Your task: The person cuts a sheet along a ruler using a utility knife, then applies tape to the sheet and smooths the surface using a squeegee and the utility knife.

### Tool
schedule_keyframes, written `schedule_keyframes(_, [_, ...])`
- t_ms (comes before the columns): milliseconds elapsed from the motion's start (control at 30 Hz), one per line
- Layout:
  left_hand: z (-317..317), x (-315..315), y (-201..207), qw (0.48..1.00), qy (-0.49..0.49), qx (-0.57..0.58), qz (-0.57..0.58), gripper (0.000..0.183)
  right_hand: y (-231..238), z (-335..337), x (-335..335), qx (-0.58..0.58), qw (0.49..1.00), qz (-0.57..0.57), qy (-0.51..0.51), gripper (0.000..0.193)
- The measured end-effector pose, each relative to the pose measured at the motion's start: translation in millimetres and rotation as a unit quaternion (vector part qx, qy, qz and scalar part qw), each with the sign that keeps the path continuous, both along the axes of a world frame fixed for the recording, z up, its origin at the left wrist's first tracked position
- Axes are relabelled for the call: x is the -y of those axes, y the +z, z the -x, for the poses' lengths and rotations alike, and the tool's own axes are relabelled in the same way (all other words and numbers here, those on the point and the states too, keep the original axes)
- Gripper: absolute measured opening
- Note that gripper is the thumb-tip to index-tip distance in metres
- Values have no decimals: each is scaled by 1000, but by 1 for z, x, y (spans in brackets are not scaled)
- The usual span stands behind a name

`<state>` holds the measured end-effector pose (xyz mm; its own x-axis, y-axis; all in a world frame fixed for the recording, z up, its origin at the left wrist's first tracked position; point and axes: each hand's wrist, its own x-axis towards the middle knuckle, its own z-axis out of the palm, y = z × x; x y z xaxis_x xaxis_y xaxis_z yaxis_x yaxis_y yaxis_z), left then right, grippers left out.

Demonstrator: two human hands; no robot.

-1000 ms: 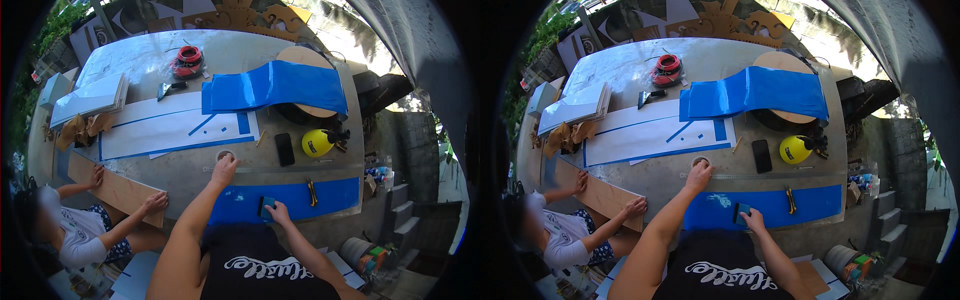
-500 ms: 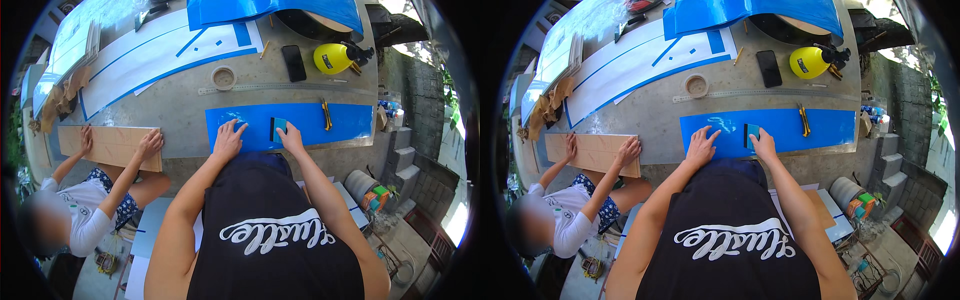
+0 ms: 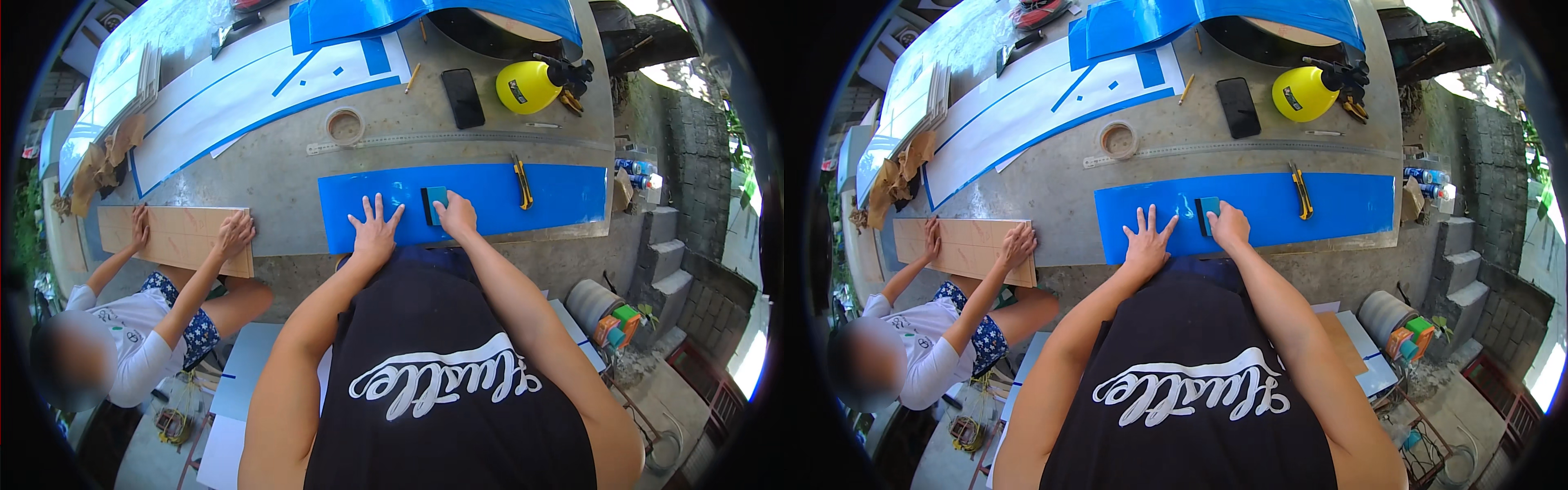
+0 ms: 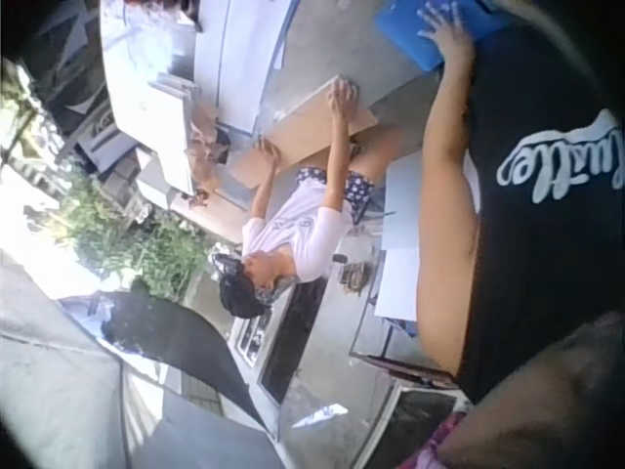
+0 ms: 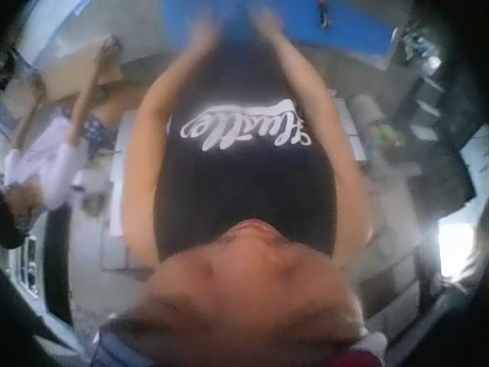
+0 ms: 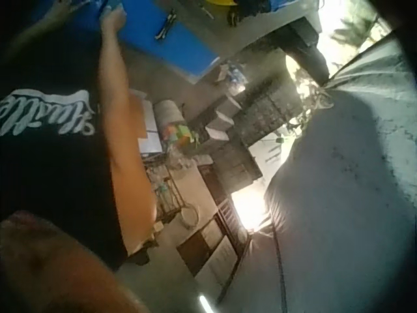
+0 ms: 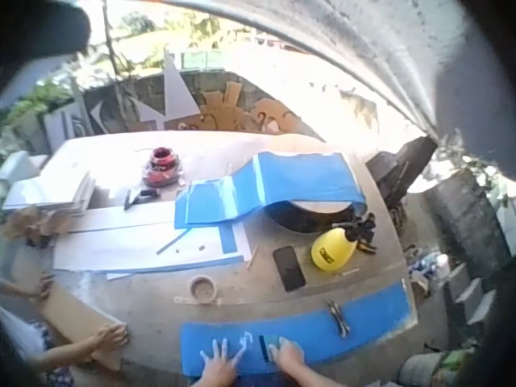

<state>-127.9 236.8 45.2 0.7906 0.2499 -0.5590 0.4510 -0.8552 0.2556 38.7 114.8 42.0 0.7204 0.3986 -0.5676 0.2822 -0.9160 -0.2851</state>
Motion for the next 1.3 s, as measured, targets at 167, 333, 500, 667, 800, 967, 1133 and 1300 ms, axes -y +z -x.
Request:
schedule_keyframes(167, [-10,14,7,999,42,-31,-10,80,2,-36,37,-8,1000,-20,-11,28])
schedule_keyframes(333, [-1,33,-11,992,104,23,-71,73,-8,-93,82,-31,991,-128,4,33])
schedule_keyframes(500, [11,68,3,962,260,65,-62,55,-7,-158,110,-29,989,-146,11,35])
schedule_keyframes(667, [41,98,12,924,374,58,46,42,-10,-218,114,12,987,-157,-19,30])
schedule_keyframes(800, [52,110,22,875,469,59,107,34,-35,-254,104,-192,844,-339,-369,17])
schedule_keyframes(967, [45,111,37,854,491,103,139,30,-45,-265,99,-222,744,-431,-460,16])
schedule_keyframes(1133, [9,102,71,849,480,133,174,23,-41,-278,120,-241,710,-466,-469,22])
schedule_keyframes(1300, [-61,94,145,881,332,262,210,15,-51,-263,162,37,947,-217,-234,40])
